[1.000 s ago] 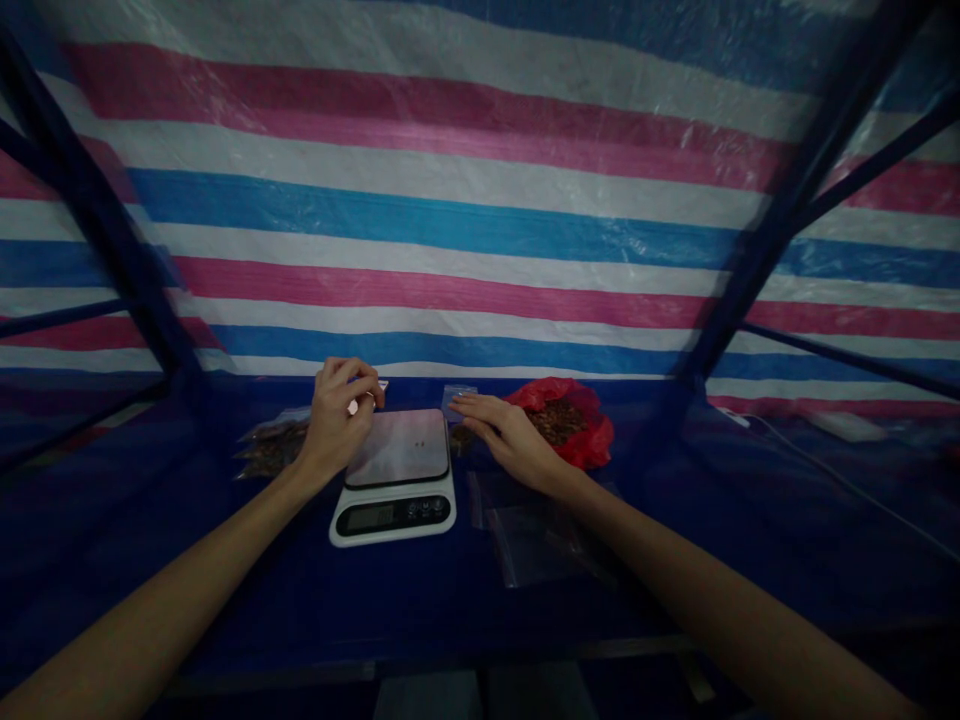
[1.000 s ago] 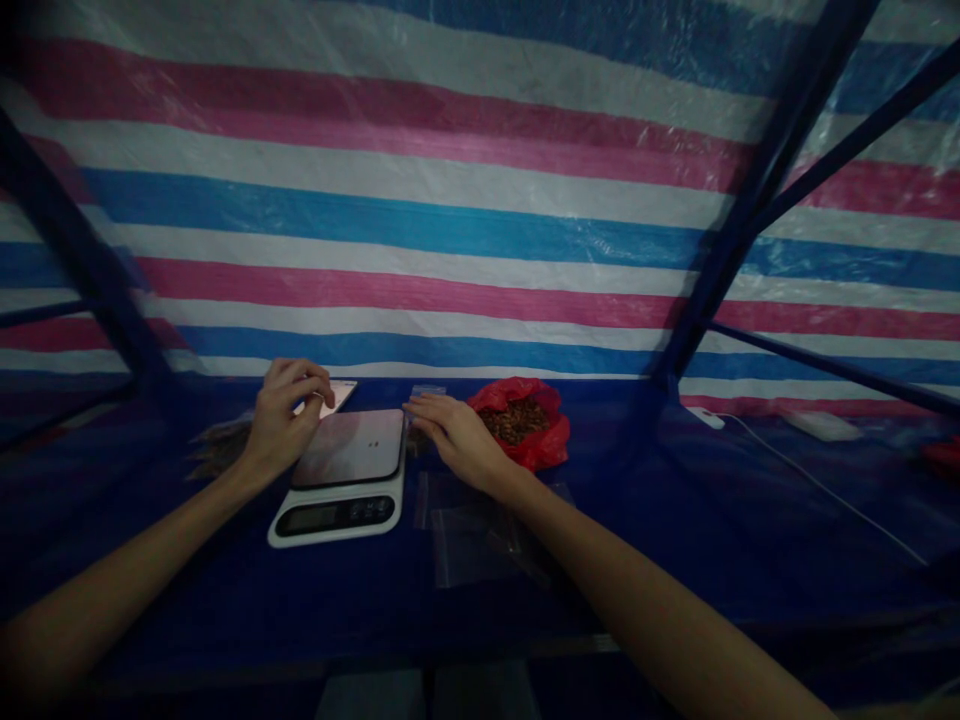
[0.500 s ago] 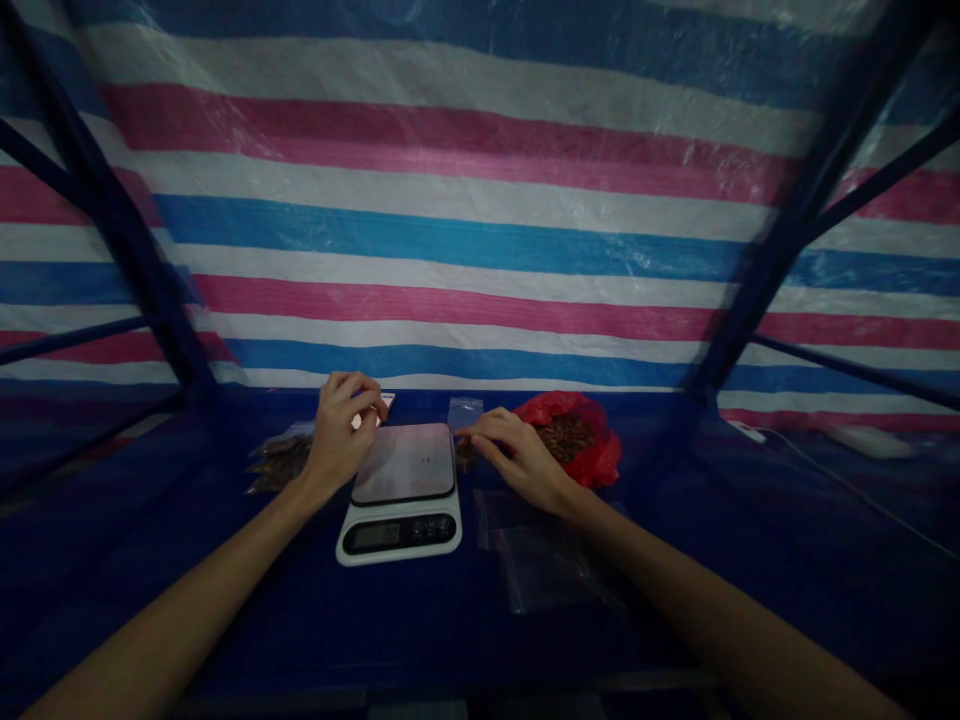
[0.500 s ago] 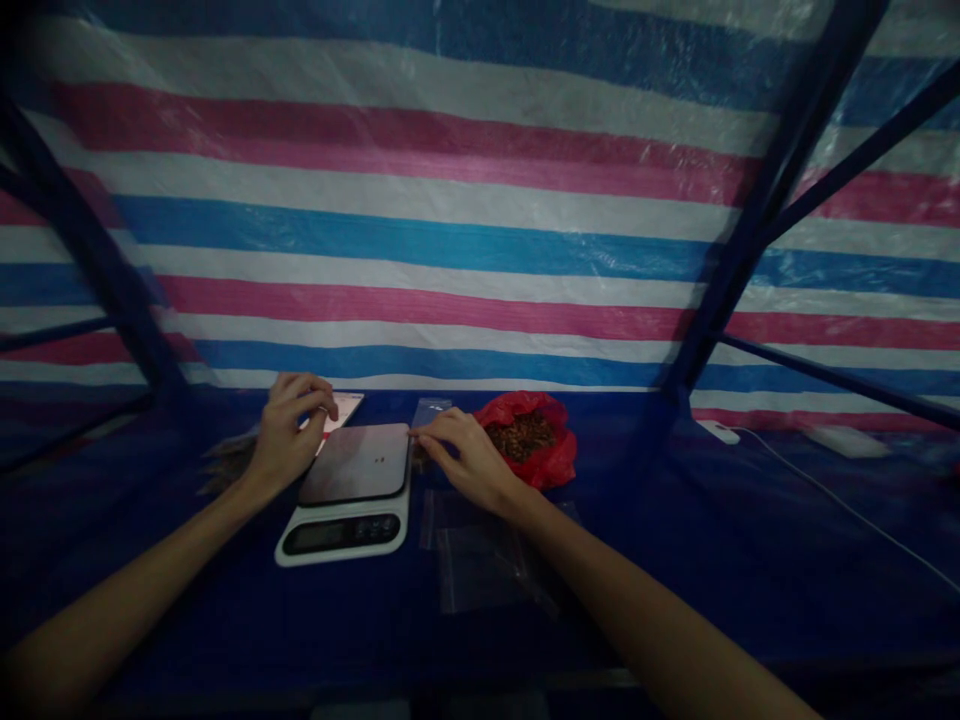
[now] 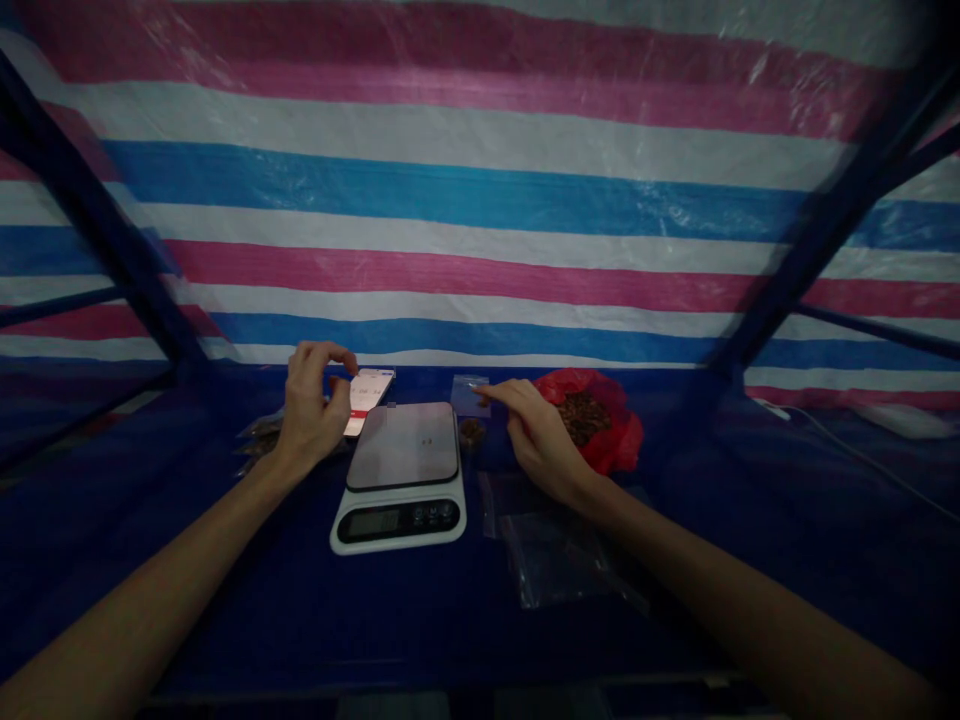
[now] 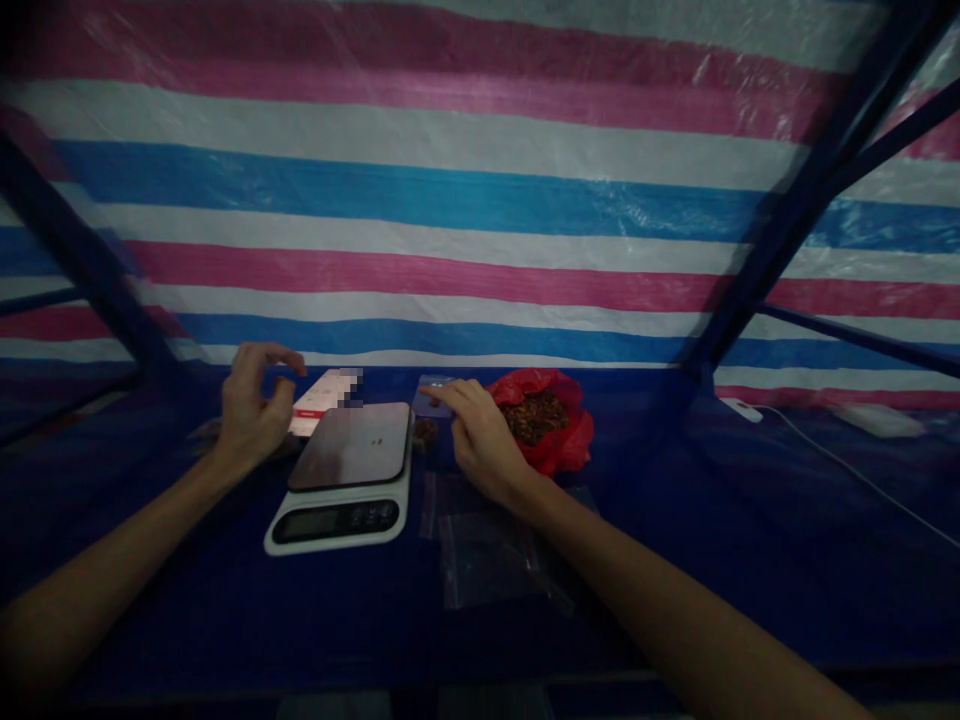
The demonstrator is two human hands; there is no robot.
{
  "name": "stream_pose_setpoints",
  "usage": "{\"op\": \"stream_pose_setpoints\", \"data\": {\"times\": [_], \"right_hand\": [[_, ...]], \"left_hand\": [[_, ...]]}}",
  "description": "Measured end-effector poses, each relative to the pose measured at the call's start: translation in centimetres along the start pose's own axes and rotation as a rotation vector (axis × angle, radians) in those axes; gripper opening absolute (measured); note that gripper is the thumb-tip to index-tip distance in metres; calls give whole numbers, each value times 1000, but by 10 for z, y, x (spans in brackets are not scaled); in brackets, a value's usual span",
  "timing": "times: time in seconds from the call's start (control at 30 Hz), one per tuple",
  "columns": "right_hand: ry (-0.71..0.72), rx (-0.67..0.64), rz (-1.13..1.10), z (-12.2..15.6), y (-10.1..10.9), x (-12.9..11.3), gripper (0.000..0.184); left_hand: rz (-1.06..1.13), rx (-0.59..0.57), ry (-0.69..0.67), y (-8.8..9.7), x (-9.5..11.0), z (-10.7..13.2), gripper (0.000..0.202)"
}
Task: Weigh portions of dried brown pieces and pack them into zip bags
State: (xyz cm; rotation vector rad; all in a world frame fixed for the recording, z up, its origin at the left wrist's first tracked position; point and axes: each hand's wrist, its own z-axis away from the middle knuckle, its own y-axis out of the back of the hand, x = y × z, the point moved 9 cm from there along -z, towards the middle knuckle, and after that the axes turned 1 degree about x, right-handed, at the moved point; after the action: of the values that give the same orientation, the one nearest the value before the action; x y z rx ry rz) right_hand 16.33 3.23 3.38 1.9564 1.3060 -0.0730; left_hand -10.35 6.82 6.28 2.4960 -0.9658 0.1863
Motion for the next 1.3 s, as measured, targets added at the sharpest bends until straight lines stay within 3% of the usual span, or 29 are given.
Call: {"op": "stream_pose_setpoints", "data": {"times": [0.1,0.2,0.33,0.5,0.63,0.73,0.83,1.0,1.17,1.3], "right_hand": [[-19,110,32,-1,13,6,61],[-97,160,32,-2,21,18,52],[-124,86,32,-3,15,20,45],[-57,-48,-17,0,-6,15,56],[-115,11,51,-1,4,28,50],[-162,-116,199,-1,0,43,33],[-175,-261,304,4,-10,58,31],[-168,-349,421,9,-22,73,24],[-167,-308,451,8,-19,66,15],[-198,-127,400,0,-1,48,8]], "left_hand": [[75,9,12,-5,0,3,32],[186,48,-2,-5,6,4,44],[310,-11,26,-13,10,5,46],[295,-86,56,-16,11,6,49],[273,-64,48,-10,10,3,60],[251,-74,65,-9,8,2,64],[232,-111,87,-11,6,2,64],[259,-131,105,-13,4,3,64],[267,-154,103,-17,6,4,61],[309,-187,84,-22,12,6,61]]}}
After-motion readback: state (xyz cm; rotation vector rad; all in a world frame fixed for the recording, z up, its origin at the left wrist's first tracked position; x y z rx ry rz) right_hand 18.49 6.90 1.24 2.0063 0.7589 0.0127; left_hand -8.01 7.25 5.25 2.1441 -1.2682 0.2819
